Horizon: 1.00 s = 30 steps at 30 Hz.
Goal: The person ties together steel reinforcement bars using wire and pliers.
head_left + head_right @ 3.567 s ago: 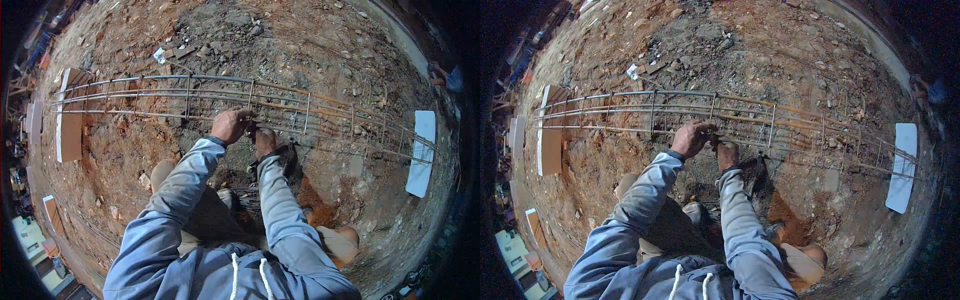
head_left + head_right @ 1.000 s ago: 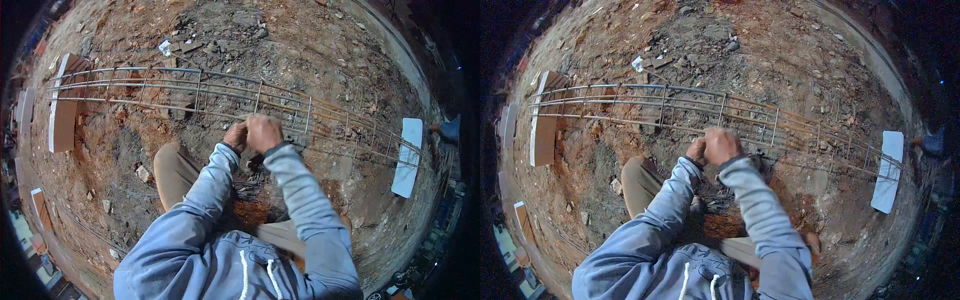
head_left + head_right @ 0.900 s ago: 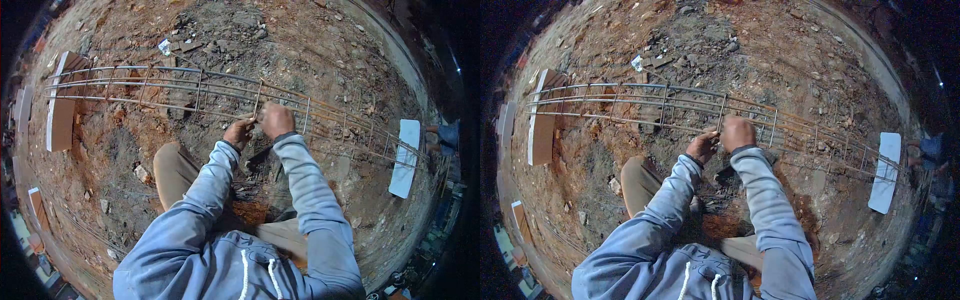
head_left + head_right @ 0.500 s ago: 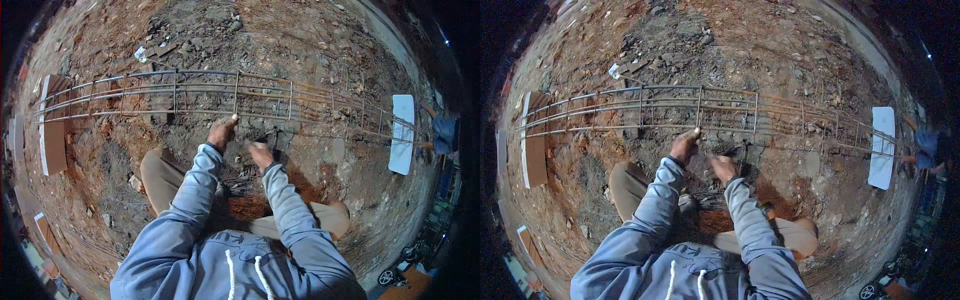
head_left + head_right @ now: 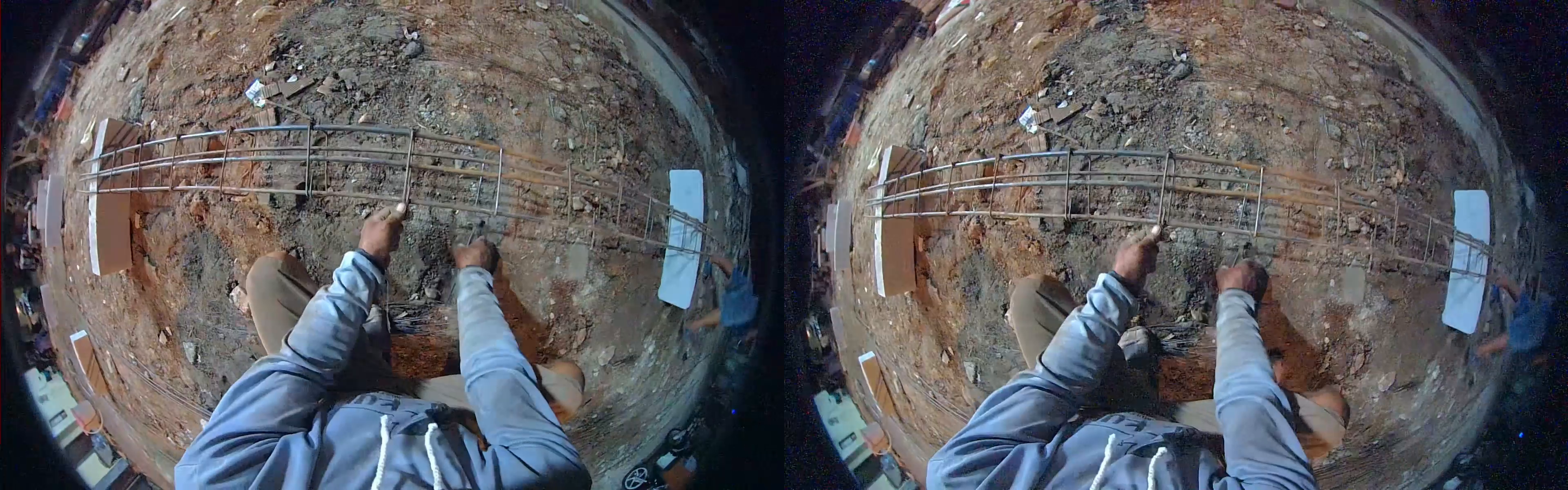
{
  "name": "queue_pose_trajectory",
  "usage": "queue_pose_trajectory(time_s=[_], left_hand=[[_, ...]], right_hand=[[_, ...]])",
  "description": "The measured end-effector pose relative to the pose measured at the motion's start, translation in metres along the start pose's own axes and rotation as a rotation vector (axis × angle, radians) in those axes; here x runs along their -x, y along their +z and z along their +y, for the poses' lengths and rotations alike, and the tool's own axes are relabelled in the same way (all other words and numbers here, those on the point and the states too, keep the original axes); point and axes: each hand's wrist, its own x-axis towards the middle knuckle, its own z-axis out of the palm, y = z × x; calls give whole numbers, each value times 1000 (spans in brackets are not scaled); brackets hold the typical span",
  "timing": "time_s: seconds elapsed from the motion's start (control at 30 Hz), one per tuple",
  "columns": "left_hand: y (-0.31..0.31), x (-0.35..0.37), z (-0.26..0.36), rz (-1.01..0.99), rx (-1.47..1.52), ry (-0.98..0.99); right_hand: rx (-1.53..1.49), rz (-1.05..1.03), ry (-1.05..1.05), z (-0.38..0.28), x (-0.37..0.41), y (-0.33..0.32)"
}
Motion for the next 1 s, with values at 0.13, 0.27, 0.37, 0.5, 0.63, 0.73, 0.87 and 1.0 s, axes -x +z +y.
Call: queue_pose_trajectory(time_s=[0.13, 0.27, 0.37, 0.5, 0.63, 0.73, 0.87, 1.0], left_hand=[[4, 7, -7, 8, 128, 52], [0, -4, -6, 55, -9, 57], [-3, -6, -9, 76, -71, 97], [-9, -8, -7, 125, -259, 183], [-6, -1, -9, 43, -98, 192], [-5, -3, -8, 68, -142, 204], [-5, -6, -12, 100, -188, 199], [-8, -10, -13, 54, -133, 163]], right_hand=[[-507, -324, -22, 4, 25, -37], [-1211, -716, 8, -68, 109, -116], [-1050, -906, 79, -58, 128, -95], [-549, -734, 17, -76, 126, -108], [-239, -627, -205, -91, 111, -123], [-77, -635, -288, -118, 110, -142], [191, -620, -209, -127, 109, -150], [280, -615, -269, -137, 115, -154]])
